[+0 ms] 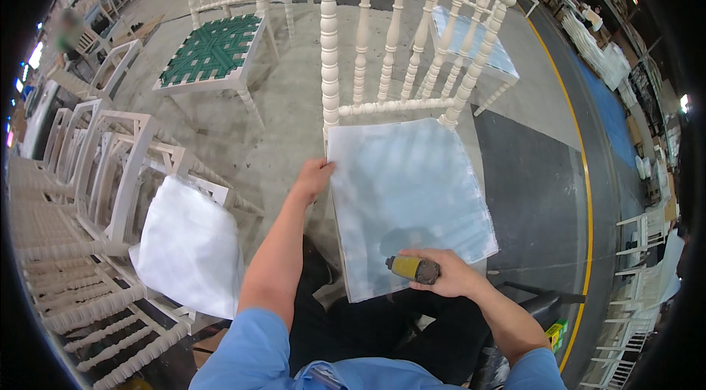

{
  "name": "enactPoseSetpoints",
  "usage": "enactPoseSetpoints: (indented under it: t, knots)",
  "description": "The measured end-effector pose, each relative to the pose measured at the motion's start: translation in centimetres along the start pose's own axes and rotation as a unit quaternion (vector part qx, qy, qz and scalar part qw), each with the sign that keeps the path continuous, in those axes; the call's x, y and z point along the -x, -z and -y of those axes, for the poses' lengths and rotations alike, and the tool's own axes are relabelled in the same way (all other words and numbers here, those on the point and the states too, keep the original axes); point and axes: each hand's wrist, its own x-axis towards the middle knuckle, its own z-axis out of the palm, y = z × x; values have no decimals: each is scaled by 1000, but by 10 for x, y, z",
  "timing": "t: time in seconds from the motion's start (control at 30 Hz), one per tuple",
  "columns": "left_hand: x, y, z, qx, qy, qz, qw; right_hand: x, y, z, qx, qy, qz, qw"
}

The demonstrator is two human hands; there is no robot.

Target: The person wraps white wooden chairs with green woven seats in translucent plastic film using a handheld tape dispenser. They place the film over the seat, smooth it, and apply tape to secure it, repeating the process on multiple chairs and stacking the finished units.

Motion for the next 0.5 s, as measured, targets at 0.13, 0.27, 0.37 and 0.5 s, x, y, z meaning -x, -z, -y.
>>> enactPoseSetpoints:
  t: [0.13, 0.27, 0.37, 0.5]
  knots:
    - [30, -26, 11, 55, 10, -195, 979, 5, 1, -8, -9, -12, -6, 1000]
    - [59, -35, 17, -46, 135, -76, 987, 5, 3, -9, -25, -6, -16, 1000]
    - [62, -37, 25, -55, 90, -69, 992, 2, 3, 0, -17, -1, -17, 1000]
    - [61, -32, 31, 19, 69, -64, 995, 2, 10, 5, -51, -7, -15, 999]
